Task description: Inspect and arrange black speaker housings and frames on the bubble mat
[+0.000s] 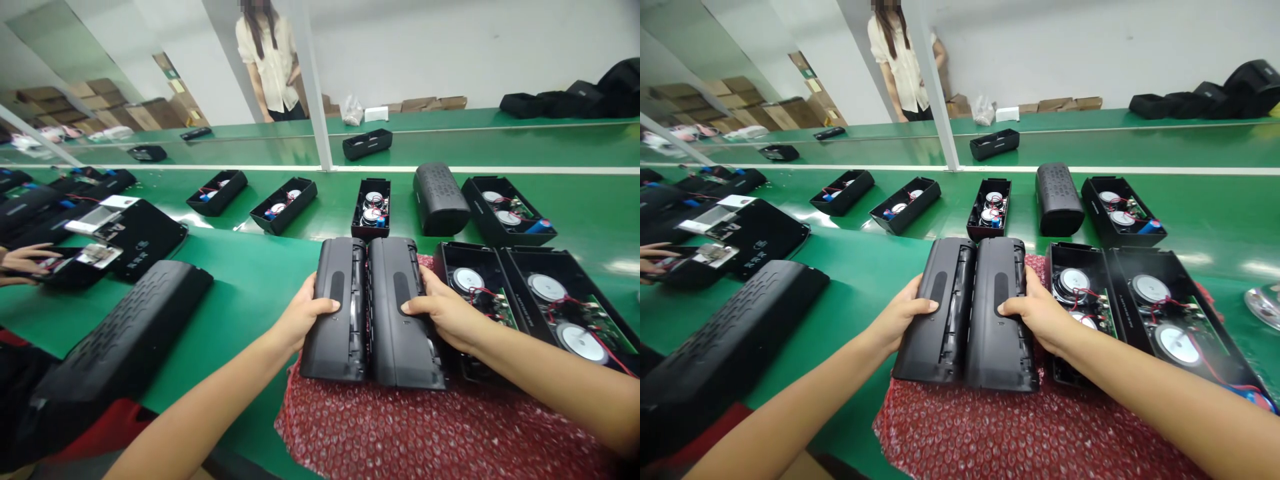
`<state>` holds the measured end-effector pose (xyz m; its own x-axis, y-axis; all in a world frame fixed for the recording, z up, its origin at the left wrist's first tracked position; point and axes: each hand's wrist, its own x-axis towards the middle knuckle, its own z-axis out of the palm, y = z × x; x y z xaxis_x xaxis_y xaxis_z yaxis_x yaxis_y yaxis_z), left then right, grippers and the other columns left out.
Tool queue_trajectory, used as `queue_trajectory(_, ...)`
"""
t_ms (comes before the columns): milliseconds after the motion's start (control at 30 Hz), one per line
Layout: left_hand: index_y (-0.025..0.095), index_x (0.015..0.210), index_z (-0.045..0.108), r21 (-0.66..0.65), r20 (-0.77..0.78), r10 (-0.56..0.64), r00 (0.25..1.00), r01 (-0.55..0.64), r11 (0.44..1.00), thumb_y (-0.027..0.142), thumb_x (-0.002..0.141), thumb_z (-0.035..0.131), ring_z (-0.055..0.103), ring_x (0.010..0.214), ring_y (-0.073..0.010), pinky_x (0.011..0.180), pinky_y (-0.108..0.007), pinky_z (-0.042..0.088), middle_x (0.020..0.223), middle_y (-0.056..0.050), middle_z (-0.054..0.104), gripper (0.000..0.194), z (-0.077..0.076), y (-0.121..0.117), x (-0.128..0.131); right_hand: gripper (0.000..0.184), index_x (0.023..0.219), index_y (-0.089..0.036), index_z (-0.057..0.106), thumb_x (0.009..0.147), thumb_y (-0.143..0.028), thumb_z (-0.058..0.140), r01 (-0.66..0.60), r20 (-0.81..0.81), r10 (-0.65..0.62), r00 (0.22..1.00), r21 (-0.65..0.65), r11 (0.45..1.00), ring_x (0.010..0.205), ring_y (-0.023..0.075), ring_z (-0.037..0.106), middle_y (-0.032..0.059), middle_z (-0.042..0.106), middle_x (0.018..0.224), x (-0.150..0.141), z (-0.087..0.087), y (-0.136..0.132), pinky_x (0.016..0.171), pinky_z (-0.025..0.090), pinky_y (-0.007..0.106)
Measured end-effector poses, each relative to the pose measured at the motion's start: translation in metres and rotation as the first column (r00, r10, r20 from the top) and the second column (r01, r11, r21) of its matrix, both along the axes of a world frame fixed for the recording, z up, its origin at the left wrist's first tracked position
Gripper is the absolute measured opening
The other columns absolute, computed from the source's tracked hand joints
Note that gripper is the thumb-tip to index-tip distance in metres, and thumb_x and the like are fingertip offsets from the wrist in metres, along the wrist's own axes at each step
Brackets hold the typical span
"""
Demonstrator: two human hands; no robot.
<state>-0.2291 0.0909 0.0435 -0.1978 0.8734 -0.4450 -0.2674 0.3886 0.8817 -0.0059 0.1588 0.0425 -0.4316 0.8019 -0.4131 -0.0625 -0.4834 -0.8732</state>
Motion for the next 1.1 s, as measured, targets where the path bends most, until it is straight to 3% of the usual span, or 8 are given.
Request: queue_trajectory(1100,0.019,0.133,0.044,0.013,0.011,0.001,1.000,-0.001,1.000,0.019,0.050,0.075,0.063,0.067,-0.0173,0.062,-0.031,0.055,0.098,-0.003,0.066,0.088,-0.0013,-0.0007,0.0001,0.075,0.121,-0.028,0.048,0.051,-0.015,0.069,0.012,0.025,-0.012,1.000,-0.015,1.000,0.085,0.0218,0.063,-0.0001,0.068,0.099,0.0013,-0.0001,0.0000,0.073,0.051,0.033)
